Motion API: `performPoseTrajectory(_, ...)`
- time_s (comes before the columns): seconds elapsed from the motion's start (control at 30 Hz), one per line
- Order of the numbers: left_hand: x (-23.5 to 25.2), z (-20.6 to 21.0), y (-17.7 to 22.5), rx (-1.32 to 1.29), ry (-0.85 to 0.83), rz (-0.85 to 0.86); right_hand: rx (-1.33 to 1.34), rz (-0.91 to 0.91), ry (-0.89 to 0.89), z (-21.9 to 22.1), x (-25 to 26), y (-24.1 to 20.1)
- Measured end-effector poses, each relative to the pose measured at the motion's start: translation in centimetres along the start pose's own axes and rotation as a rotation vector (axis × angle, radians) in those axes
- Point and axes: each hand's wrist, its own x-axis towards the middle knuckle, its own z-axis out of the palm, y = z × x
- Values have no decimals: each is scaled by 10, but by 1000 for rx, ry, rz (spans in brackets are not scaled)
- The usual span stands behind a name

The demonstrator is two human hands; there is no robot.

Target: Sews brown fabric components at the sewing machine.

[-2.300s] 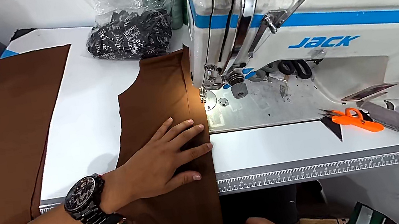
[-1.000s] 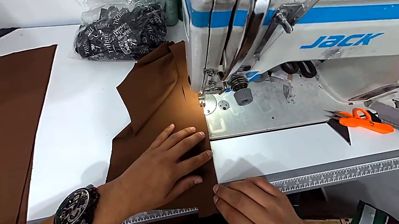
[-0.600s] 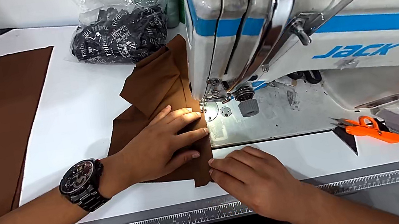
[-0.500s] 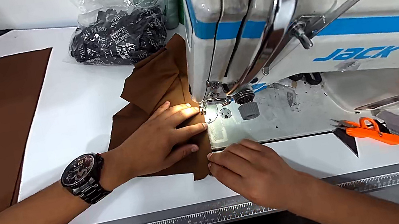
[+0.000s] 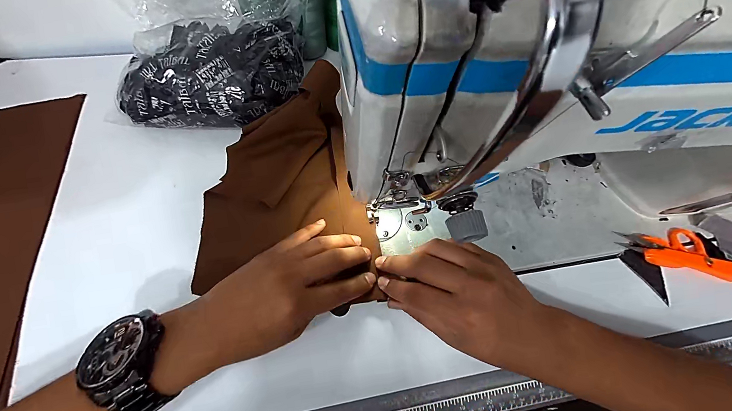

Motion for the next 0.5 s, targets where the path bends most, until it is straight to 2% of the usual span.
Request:
performPoseTrajectory(0.3, -2, -1, -4, -59, -12, -26, 27, 92, -56, -3, -4, 3)
performPoseTrajectory(0.5, 10, -8, -30, -47, -7, -41, -11, 144, -82, 0, 10, 19)
